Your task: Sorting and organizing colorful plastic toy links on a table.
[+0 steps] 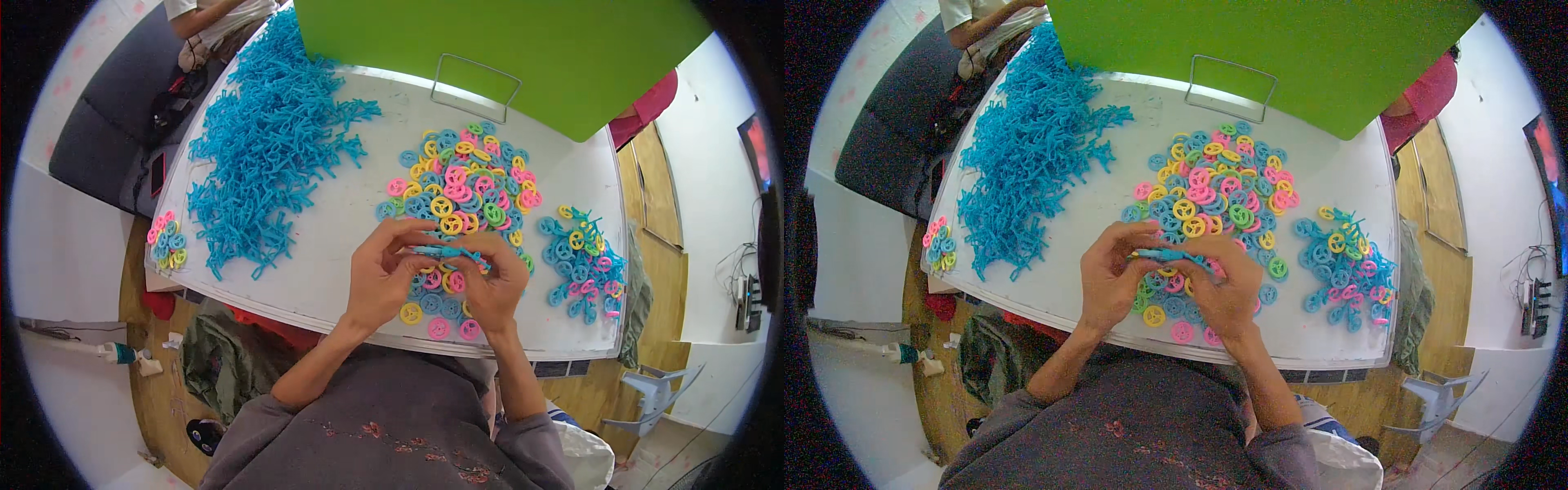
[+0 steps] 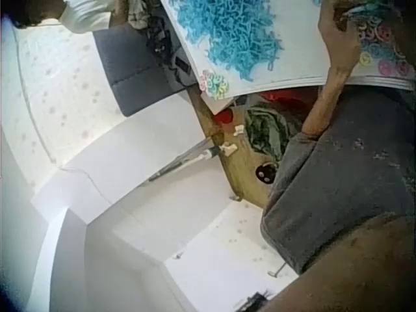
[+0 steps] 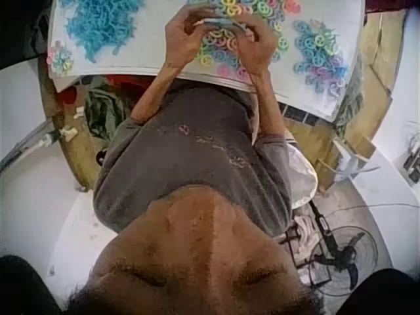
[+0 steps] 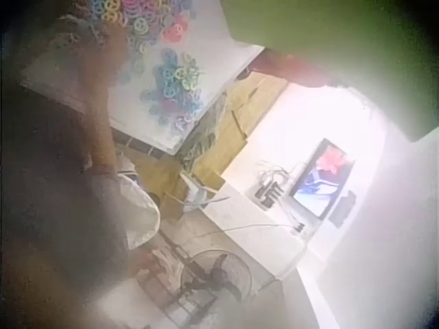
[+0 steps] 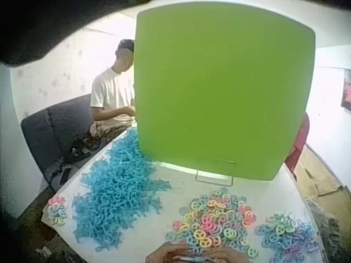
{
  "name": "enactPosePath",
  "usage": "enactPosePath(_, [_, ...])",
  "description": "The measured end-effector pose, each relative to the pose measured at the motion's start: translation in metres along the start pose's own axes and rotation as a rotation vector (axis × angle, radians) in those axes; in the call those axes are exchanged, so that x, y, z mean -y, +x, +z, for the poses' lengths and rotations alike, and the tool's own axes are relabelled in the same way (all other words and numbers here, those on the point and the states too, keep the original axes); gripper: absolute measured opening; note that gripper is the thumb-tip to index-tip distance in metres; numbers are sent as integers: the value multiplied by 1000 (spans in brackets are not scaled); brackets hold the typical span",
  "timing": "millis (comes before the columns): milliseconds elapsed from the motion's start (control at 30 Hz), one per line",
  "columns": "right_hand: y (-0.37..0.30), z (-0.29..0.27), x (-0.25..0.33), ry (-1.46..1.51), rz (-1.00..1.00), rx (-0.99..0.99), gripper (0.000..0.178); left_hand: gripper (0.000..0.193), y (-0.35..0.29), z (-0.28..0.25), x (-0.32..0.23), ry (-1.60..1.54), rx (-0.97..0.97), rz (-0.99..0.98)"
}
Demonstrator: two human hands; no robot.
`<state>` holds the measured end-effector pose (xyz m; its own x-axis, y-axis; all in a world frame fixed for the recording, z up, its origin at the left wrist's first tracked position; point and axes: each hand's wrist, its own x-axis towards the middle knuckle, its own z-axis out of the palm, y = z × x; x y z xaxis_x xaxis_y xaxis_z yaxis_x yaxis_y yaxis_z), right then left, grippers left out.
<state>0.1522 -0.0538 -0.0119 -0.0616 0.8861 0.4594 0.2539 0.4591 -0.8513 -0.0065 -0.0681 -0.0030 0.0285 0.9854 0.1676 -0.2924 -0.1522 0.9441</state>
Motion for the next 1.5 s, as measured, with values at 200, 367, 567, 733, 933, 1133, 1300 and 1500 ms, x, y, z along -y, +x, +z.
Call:
enactPosePath(200, [3,-4,18,8,-94,101,26,31,-4,-2,4,158,20,264])
enactPosePath(367, [0,-3,20,59,-146,83,30,26,-3,-3,-3,438,33,435])
enactPosePath(567, [0,-5,12,83,-80,86,30,25,-6,6,1,365,-35,334])
enactPosePath(733, [0,11,11,-18,119,-95,33,24,-9,4,5,449,-217,322])
enactPosePath(933, [-22,7,20,361,468,-91,25,28,-18,8,35,757,-63,821])
enactPosePath(1133, [-3,-4,9,478,505,-88,18,29,-9,-9,15,799,-128,499])
enactPosePath(1300, [1,-6,10,468,474,-84,19,20,36,-62,21,1055,-123,92])
enactPosePath(1500, [2,-5,9,505,502,-97,20,22,38,-65,26,1059,-87,77])
